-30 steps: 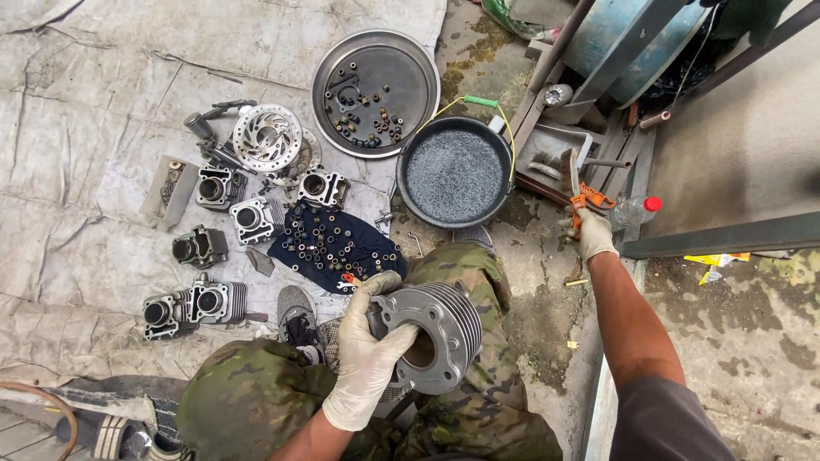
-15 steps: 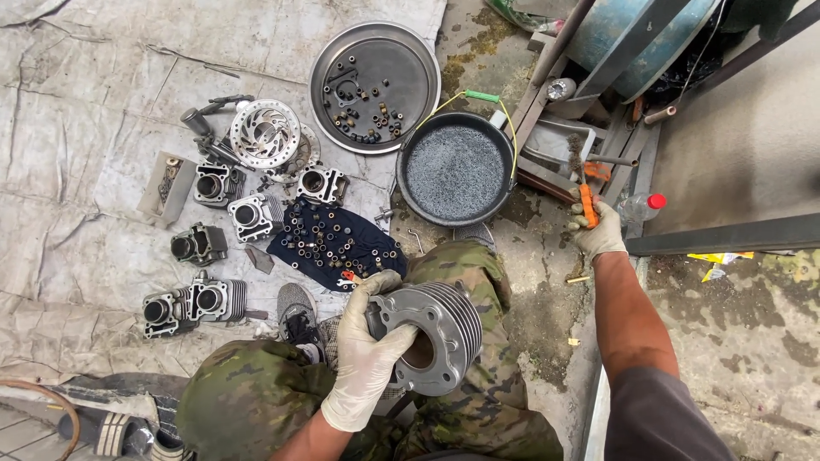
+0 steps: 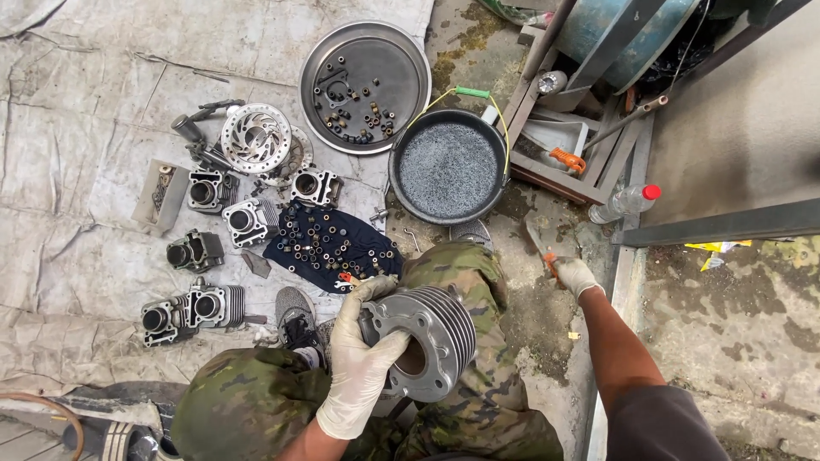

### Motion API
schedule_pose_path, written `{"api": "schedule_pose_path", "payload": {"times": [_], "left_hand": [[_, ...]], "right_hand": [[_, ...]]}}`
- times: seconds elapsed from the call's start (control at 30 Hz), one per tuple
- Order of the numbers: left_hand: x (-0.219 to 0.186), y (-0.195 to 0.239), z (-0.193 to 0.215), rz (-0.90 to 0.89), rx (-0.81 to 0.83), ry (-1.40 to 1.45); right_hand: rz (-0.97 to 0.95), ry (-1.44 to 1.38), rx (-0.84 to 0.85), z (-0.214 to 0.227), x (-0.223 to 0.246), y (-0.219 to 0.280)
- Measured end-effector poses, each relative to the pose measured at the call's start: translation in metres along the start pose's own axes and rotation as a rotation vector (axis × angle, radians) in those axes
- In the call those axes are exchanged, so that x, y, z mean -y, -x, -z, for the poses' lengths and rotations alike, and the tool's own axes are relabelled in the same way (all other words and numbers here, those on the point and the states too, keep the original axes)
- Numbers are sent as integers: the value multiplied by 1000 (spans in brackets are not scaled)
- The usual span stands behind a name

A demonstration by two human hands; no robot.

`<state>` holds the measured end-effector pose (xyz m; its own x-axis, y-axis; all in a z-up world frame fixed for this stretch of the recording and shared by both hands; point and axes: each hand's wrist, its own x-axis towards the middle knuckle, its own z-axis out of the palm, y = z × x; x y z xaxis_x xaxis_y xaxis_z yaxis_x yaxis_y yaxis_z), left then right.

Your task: The person sits on the ground and scrubs a metal engine cylinder head with a wire brush. They rotate the part to clean the exterior fins and the interior bore, then switch to a smaller brush to clean the inside of the cylinder.

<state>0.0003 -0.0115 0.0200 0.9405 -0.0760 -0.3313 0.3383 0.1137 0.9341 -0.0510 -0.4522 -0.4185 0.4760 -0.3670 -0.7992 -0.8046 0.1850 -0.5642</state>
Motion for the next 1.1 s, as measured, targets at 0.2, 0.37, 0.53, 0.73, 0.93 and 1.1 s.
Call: {"api": "schedule_pose_path", "payload": {"times": [0.2,0.37,0.53,0.73,0.93,1.1], "left_hand": [[0,0,1,62,-30,8],[-3,-2,-5,121,-8,32],[-6,-3,-9,200,-23,121],[-8,-5,-10,255,-27,90],[-14,-2,-10,242,-33,66],[-7,-4,-8,155,0,66]], "right_hand": [[-107,1144,-15,-16,88,85],[376,1204,-346,-10,171,52],[450,1109,-467,9,208,-16],[307,797,-500,7,205,-68],[194,802,-586,1,188,-103],[66,765,-556,-1,209,-102]]}}
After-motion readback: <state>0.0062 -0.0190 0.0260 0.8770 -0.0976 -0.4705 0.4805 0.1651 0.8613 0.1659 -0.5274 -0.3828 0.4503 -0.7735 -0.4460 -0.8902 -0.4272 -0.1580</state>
